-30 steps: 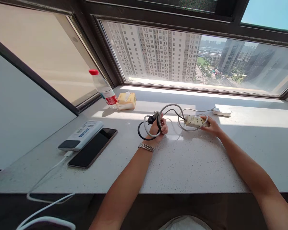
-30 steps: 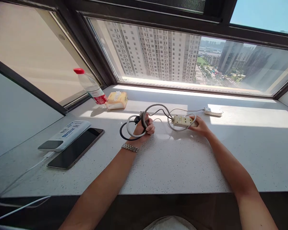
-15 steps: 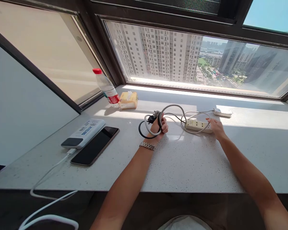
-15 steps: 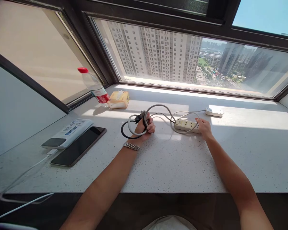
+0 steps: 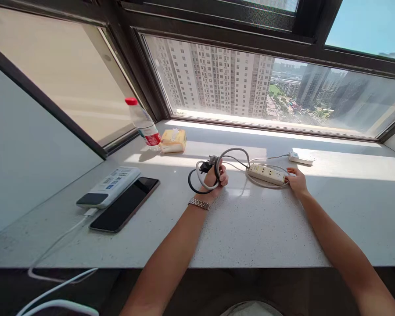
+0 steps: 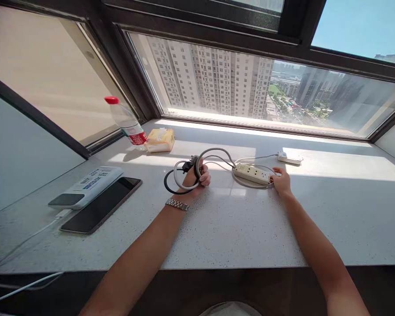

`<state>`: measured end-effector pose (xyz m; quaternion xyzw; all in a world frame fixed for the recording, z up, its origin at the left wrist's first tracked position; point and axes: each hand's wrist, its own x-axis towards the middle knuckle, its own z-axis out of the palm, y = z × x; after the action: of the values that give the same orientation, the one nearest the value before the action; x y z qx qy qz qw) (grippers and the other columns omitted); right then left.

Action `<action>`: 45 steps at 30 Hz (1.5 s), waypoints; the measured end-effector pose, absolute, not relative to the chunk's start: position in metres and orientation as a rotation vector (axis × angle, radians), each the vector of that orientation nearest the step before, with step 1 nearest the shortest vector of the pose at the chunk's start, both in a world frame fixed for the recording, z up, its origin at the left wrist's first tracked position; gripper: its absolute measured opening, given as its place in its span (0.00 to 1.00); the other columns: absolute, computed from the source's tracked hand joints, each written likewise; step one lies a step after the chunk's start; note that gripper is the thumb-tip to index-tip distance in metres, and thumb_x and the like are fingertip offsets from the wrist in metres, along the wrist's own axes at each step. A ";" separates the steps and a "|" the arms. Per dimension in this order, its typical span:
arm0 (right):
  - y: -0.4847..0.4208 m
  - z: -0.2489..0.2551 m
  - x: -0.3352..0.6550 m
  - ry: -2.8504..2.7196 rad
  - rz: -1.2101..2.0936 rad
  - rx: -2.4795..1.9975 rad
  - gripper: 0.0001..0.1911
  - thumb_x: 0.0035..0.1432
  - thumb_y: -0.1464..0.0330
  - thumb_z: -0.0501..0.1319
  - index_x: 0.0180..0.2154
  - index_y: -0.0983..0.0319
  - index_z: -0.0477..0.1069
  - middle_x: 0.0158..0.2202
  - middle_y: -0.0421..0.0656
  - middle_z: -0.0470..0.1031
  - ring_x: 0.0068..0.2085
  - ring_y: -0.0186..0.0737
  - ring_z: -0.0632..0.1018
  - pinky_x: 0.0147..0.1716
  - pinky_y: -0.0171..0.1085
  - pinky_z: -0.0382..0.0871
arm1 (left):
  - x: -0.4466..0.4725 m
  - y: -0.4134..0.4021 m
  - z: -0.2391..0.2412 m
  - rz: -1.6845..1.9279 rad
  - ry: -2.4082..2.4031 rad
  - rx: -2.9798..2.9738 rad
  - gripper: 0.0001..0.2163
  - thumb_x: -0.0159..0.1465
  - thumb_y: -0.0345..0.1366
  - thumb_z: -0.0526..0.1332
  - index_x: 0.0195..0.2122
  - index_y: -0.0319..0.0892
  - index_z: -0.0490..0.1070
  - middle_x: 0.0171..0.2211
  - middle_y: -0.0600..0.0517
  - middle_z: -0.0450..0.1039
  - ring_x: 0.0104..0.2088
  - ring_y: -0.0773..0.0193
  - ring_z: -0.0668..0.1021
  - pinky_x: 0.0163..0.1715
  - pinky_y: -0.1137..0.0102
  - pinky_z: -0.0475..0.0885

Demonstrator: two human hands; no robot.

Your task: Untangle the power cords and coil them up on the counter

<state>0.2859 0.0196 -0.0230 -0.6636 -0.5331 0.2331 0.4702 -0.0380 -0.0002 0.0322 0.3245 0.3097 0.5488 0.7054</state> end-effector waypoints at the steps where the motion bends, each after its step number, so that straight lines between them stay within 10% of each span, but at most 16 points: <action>1: 0.017 -0.021 0.285 -1.359 0.525 -1.630 0.15 0.46 0.67 0.57 0.38 0.60 0.74 0.43 0.48 0.75 0.42 0.49 0.78 0.43 0.49 0.75 | -0.038 0.000 0.032 1.214 0.691 0.725 0.25 0.59 0.56 0.63 0.19 0.40 0.63 0.09 0.59 0.54 0.11 0.74 0.59 0.12 0.77 0.56; 5: 0.003 -0.012 0.286 -1.671 0.367 -1.651 0.16 0.45 0.69 0.57 0.38 0.58 0.76 0.49 0.48 0.76 0.57 0.56 0.68 0.57 0.53 0.60 | -0.039 0.000 0.030 1.215 0.694 0.729 0.24 0.59 0.55 0.64 0.19 0.40 0.63 0.09 0.60 0.53 0.11 0.74 0.59 0.12 0.78 0.56; 12: -0.010 -0.010 0.295 -2.164 0.086 -1.758 0.31 0.47 0.56 0.63 0.52 0.62 0.69 0.56 0.54 0.68 0.56 0.60 0.67 0.51 0.51 0.63 | -0.038 0.002 0.028 1.201 0.694 0.745 0.23 0.58 0.54 0.65 0.19 0.41 0.62 0.09 0.60 0.54 0.11 0.74 0.59 0.12 0.78 0.55; 27: -0.013 0.014 0.322 -1.128 0.760 -1.044 0.24 0.38 0.60 0.70 0.40 0.58 0.72 0.34 0.39 0.74 0.36 0.40 0.74 0.32 0.36 0.71 | -0.041 0.005 0.025 1.082 0.682 0.844 0.22 0.57 0.51 0.67 0.19 0.41 0.62 0.09 0.60 0.53 0.10 0.75 0.59 0.12 0.78 0.55; 38: -0.011 0.027 0.384 -0.407 0.627 -0.689 0.12 0.51 0.56 0.50 0.28 0.57 0.61 0.29 0.39 0.65 0.30 0.36 0.73 0.24 0.34 0.72 | -0.036 0.000 0.024 0.910 0.807 1.128 0.19 0.59 0.47 0.64 0.18 0.41 0.65 0.09 0.56 0.55 0.10 0.74 0.58 0.12 0.76 0.54; 45: -0.001 -0.004 0.428 -0.407 0.532 -1.079 0.23 0.59 0.46 0.41 0.26 0.56 0.57 0.20 0.36 0.54 0.18 0.33 0.64 0.18 0.35 0.70 | -0.046 0.006 0.027 0.861 0.878 1.151 0.21 0.58 0.51 0.65 0.18 0.41 0.65 0.08 0.56 0.55 0.09 0.74 0.58 0.10 0.76 0.52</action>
<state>0.4282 -0.0007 -0.0038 -0.5041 -0.1900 0.2486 0.8050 -0.0457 0.0059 0.0269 0.5098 0.3890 0.3814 0.6659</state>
